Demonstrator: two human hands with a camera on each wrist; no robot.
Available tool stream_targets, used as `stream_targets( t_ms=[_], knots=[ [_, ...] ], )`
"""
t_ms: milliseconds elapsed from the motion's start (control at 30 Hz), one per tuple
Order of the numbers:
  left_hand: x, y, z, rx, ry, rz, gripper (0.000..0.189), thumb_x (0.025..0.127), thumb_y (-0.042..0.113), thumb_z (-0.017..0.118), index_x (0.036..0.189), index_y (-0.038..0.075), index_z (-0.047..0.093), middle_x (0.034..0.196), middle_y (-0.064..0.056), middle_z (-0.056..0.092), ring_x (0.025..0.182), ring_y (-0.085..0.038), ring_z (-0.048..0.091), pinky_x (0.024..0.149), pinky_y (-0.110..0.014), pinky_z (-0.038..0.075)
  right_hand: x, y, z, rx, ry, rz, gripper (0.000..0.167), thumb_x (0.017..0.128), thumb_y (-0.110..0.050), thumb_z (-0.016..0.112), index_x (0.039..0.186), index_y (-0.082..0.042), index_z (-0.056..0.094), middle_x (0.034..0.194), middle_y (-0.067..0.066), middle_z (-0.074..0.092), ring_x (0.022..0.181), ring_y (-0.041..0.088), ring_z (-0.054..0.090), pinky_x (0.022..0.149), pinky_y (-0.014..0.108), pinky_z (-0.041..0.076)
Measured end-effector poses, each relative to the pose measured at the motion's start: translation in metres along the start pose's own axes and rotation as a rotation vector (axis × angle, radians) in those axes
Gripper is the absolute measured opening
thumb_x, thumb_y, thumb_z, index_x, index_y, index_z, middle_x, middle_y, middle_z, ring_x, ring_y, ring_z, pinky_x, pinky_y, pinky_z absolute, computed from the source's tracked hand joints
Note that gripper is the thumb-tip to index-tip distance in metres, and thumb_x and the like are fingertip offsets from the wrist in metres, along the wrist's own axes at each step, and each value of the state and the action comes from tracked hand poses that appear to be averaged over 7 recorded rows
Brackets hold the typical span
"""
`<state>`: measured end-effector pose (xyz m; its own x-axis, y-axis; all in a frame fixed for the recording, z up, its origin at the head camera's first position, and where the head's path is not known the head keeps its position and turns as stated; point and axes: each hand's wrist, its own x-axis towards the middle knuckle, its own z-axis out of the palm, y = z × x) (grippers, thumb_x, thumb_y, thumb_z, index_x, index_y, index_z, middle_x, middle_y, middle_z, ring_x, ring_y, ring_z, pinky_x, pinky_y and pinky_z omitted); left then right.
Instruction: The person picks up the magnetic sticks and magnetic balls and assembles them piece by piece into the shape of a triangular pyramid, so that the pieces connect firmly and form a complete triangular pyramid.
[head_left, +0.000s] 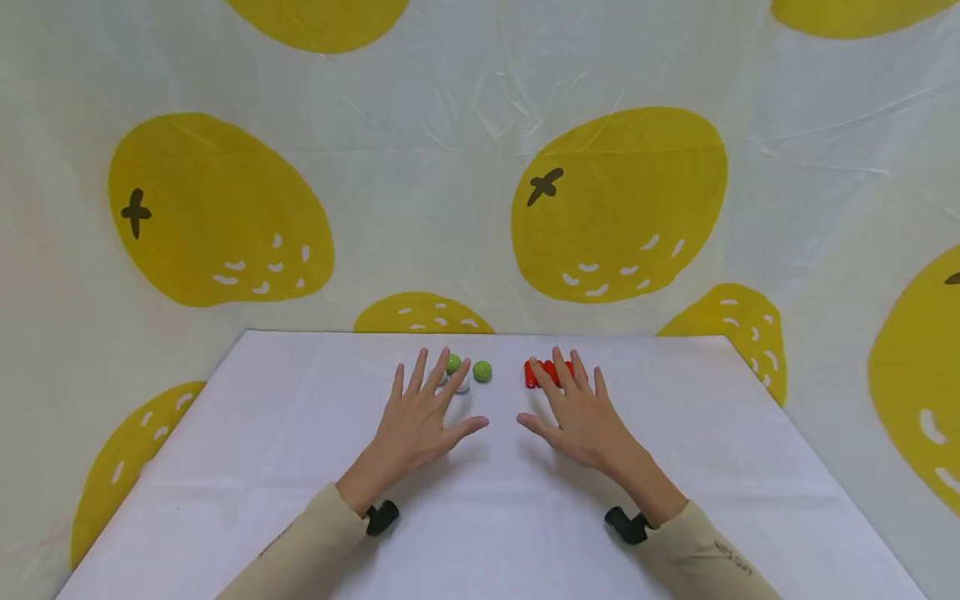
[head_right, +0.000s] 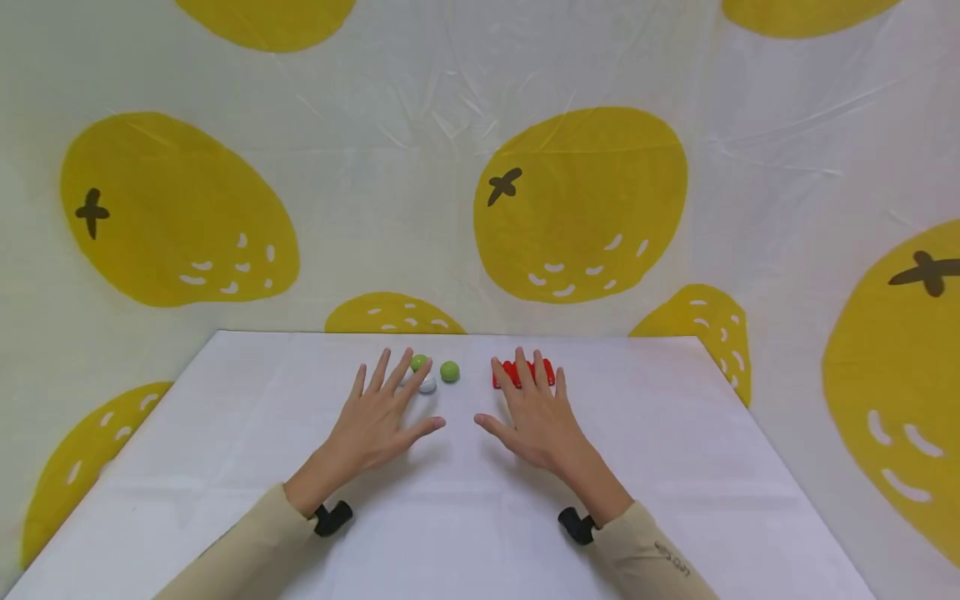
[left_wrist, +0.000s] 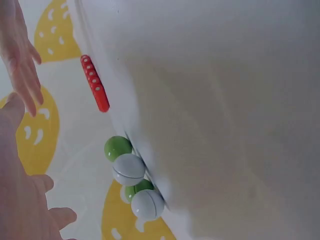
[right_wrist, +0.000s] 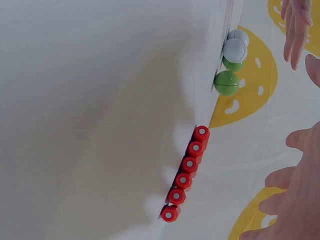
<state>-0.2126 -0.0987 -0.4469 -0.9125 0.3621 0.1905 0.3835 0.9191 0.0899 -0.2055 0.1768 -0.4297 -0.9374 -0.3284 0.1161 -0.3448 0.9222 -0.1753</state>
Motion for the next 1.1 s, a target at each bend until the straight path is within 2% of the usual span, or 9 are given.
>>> stream_targets(
  t_ms=[267, 600, 867, 1100],
  knots=[
    [0.01, -0.001, -0.001, -0.004, 0.004, 0.002, 0.094, 0.09, 0.088, 0.034, 0.166, 0.035, 0.015, 0.175, -0.006, 0.014, 0.162, -0.04, 0.007, 0.125, -0.068, 0.012, 0.004, 0.001, -0.002, 0.019, 0.011, -0.001, 0.092, 0.093, -0.071, 0.053, 0.166, -0.024, 0.023, 0.173, 0.019, 0.014, 0.159, 0.048, 0.008, 0.121, 0.074, 0.008],
    [0.026, -0.006, -0.003, -0.019, 0.022, 0.011, 0.092, 0.092, 0.085, 0.035, 0.166, 0.035, 0.013, 0.175, -0.006, 0.013, 0.162, -0.04, 0.005, 0.124, -0.069, 0.012, 0.019, 0.008, -0.005, 0.034, -0.027, 0.014, 0.092, 0.094, -0.072, 0.05, 0.167, -0.025, 0.017, 0.174, 0.018, 0.011, 0.16, 0.048, 0.005, 0.121, 0.074, 0.006],
    [0.049, -0.012, -0.002, -0.013, 0.023, 0.014, 0.091, 0.093, 0.085, 0.033, 0.166, 0.036, 0.01, 0.176, -0.005, 0.008, 0.162, -0.039, 0.003, 0.125, -0.068, 0.011, 0.036, 0.025, -0.013, 0.02, -0.018, 0.025, 0.09, 0.097, -0.067, 0.051, 0.167, -0.024, 0.014, 0.174, 0.02, 0.01, 0.16, 0.048, 0.004, 0.122, 0.074, 0.007],
    [0.071, -0.024, -0.001, -0.021, 0.039, 0.008, 0.089, 0.094, 0.079, 0.043, 0.166, 0.031, 0.019, 0.175, -0.008, 0.014, 0.162, -0.04, 0.005, 0.125, -0.069, 0.01, 0.055, 0.032, -0.015, 0.02, -0.05, 0.028, 0.09, 0.099, -0.068, 0.048, 0.167, -0.021, 0.012, 0.173, 0.022, 0.007, 0.159, 0.05, 0.002, 0.122, 0.073, 0.004]
  ],
)
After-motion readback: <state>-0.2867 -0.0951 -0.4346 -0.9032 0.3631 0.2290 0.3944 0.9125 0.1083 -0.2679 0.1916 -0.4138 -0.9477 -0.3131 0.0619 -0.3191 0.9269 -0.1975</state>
